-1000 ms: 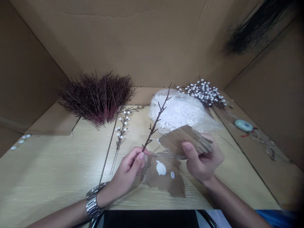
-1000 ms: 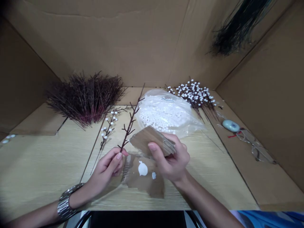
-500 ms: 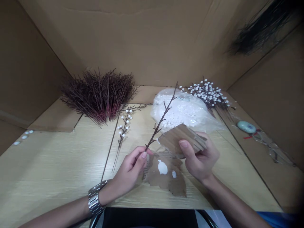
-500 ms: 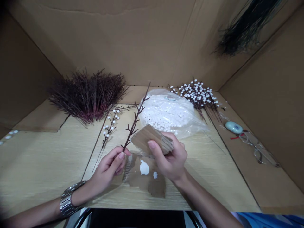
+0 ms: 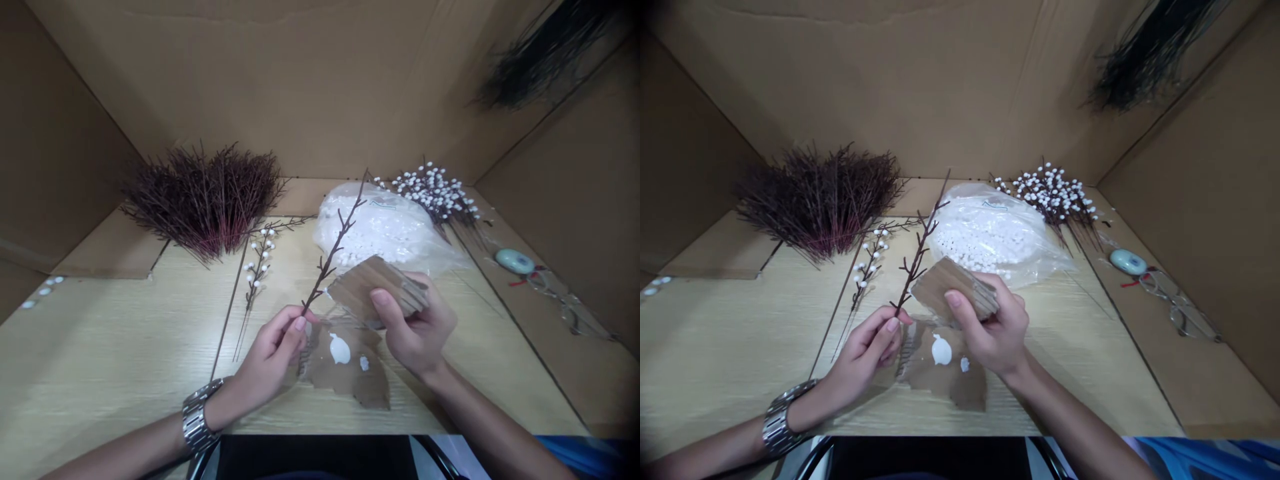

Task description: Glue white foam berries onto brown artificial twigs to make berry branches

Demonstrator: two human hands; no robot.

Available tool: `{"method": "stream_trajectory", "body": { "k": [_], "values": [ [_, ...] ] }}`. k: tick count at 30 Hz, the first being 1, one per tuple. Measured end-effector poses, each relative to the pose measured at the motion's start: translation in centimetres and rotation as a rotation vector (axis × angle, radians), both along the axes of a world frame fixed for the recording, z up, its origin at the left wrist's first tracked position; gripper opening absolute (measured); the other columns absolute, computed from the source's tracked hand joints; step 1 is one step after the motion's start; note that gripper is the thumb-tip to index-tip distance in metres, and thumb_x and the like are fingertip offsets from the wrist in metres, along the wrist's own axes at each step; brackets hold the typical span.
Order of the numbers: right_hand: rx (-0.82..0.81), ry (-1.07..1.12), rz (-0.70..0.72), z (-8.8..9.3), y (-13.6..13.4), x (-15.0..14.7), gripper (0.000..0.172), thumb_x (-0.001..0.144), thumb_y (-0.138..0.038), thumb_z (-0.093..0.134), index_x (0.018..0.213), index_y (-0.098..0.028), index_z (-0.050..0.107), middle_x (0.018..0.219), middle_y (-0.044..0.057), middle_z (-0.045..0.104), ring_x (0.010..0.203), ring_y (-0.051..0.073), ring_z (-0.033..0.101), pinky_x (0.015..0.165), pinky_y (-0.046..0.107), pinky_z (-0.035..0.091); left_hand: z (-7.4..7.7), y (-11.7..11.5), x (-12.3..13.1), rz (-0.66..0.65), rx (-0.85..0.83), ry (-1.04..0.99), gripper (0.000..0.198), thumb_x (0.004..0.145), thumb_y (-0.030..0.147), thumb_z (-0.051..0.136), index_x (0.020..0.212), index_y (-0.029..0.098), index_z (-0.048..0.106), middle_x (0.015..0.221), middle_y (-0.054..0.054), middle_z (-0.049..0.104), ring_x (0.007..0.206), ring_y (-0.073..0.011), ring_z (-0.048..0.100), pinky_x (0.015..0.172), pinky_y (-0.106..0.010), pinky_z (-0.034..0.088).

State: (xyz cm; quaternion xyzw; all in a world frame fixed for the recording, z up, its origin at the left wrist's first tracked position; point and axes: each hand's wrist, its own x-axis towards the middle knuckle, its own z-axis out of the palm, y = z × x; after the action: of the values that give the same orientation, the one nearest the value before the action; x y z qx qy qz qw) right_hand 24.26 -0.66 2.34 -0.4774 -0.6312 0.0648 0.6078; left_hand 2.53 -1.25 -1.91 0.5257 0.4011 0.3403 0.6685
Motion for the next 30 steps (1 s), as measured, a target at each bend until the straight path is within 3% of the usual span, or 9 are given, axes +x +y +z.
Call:
{"method": "stream_trajectory", "body": {
  "k": [4,8,17,25,27,30],
  "values": [
    [0.016,0.024,-0.011,0.1,0.0,0.0,0.010,0.086,-0.024,0.073,0.095,-0.023,0.068,0.054,-0.008,0.054,0.041,0.010,0.047,0.038,0.023,0.041,0.1,0.0,0.0,0.000,-0.007,0.008,0.031,0.105,0.047,0.048,0.109,0.020,0.063,0.065,0.007,0.038,0.056,-0.0122,0.033,0.052,-0.024,0.029],
    [0.002,-0.004,0.021,0.2,0.0,-0.1,0.011,0.087,-0.023,0.073,0.096,-0.022,0.068,0.058,-0.007,0.060,0.044,0.011,0.052,0.040,0.023,0.043,0.2,0.0,0.0,-0.008,-0.016,-0.006,0.030,0.105,0.047,0.048,0.109,0.020,0.063,0.065,0.007,0.037,0.056,-0.0122,0.032,0.051,-0.024,0.028],
    [0.097,0.052,-0.119,0.2,0.1,0.7,0.012,0.089,-0.030,0.072,0.099,-0.022,0.070,0.062,-0.004,0.061,0.046,0.012,0.053,0.042,0.025,0.045,0.2,0.0,0.1,-0.041,-0.034,-0.016,0.031,0.105,0.047,0.047,0.108,0.021,0.064,0.065,0.007,0.037,0.056,-0.0123,0.031,0.052,-0.024,0.028],
    [0.089,-0.002,0.034,-0.1,-0.1,0.5,0.025,0.092,-0.025,0.071,0.117,-0.026,0.067,0.069,-0.003,0.071,0.043,0.014,0.062,0.039,0.025,0.051,0.1,0.4,0.0,-0.037,-0.110,-0.064,0.030,0.106,0.046,0.047,0.108,0.021,0.063,0.062,0.009,0.032,0.053,-0.0107,0.025,0.049,-0.022,0.024],
    [0.079,-0.013,0.113,-0.1,0.1,0.6,0.036,0.090,-0.020,0.073,0.124,-0.029,0.063,0.080,-0.002,0.075,0.049,0.014,0.066,0.044,0.027,0.057,0.2,0.5,0.1,-0.031,-0.137,-0.078,0.031,0.105,0.046,0.047,0.105,0.020,0.064,0.061,0.009,0.031,0.052,-0.0102,0.025,0.048,-0.021,0.025],
    [0.067,-0.080,0.174,0.5,0.5,1.1,0.042,0.087,-0.012,0.073,0.125,-0.030,0.063,0.096,0.002,0.077,0.073,0.019,0.073,0.064,0.036,0.064,0.2,0.6,0.1,-0.028,-0.168,-0.099,0.030,0.106,0.045,0.048,0.102,0.020,0.064,0.059,0.010,0.031,0.049,-0.0088,0.024,0.046,-0.020,0.025]
  ]
}}
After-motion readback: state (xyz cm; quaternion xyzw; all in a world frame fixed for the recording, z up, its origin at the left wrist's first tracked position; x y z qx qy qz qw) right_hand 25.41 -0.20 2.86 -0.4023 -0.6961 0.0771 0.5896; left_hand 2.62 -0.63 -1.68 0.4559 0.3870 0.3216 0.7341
